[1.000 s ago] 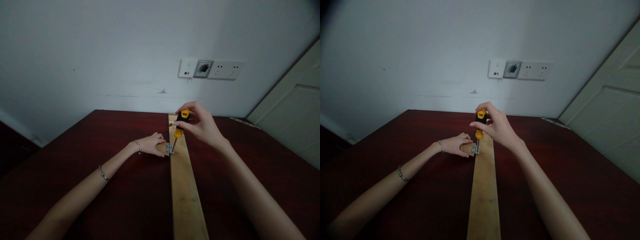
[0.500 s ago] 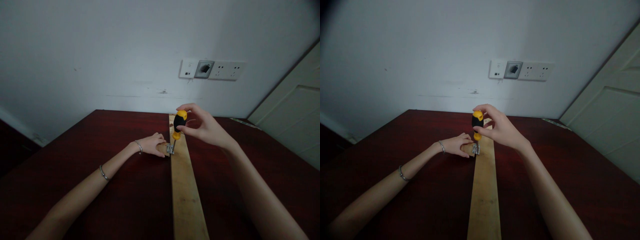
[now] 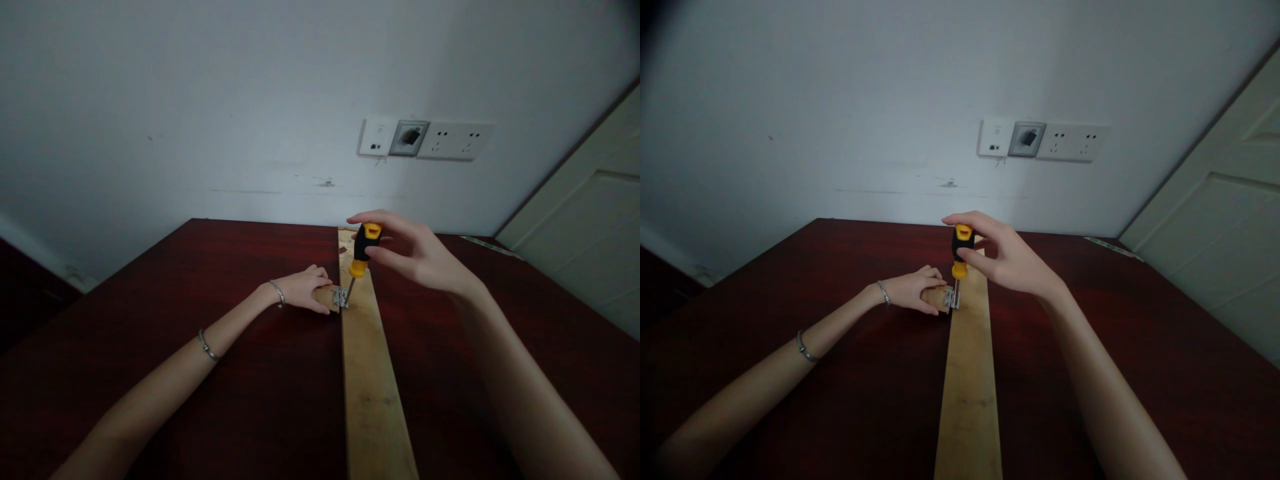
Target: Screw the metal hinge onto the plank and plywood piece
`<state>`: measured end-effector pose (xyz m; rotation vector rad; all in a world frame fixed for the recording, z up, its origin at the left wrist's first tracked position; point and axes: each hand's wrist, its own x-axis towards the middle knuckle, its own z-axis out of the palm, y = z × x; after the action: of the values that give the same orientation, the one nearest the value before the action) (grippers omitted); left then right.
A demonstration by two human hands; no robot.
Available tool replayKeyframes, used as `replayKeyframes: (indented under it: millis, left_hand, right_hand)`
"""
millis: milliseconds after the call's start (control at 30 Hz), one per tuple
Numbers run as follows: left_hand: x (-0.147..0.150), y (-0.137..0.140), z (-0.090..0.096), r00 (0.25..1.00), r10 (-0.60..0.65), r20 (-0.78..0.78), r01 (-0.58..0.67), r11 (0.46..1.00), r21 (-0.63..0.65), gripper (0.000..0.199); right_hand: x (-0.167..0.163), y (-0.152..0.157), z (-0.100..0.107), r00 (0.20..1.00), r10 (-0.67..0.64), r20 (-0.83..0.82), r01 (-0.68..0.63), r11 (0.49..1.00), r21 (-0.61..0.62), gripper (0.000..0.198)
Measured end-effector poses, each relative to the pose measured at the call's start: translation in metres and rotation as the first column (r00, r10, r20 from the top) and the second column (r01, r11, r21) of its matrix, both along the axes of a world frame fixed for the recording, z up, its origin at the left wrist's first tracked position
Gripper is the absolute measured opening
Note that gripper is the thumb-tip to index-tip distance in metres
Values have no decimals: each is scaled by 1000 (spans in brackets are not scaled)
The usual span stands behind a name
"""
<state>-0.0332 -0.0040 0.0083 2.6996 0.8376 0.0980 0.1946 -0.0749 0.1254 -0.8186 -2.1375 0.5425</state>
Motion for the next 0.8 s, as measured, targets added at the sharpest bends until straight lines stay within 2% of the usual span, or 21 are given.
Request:
replayKeyframes:
  millis: [100,267,400,500,667,733,800]
  left_hand:
    - [0,1,-2,1000,-4,8,4,1000,7,64]
    - [0,3,-5,1000,-14,21,14,1000,19,62]
    - [0,2,-5,1000,-13,18,13,1000,14,63]
    - [0,2,-3,1000,-3,17,3,1000,-1,64]
    - [0,1,-2,1000,0,21,0,1000,-13,64]
    - [0,2,-3,1000,-3,28,3,1000,-9,64]
    - [-1,3,-4,1000,-6,31,7,1000,-1,64]
  right_hand:
    - [3,-2,2,1000,0,-2,0,1000,-26,36]
    - [0,5,-3,991,-131,17,128,983,131,41]
    - [-3,7,-5,992,-109,66,96,981,170,34]
    - [0,3,-1,991,-67,117,50,988,145,28]
    - [5,-2,3,995,49,90,-49,999,-8,45]
    - [4,-2,2,996,29,81,-28,999,-20,43]
    - [2,0,1,996,-25,87,23,999,27,41]
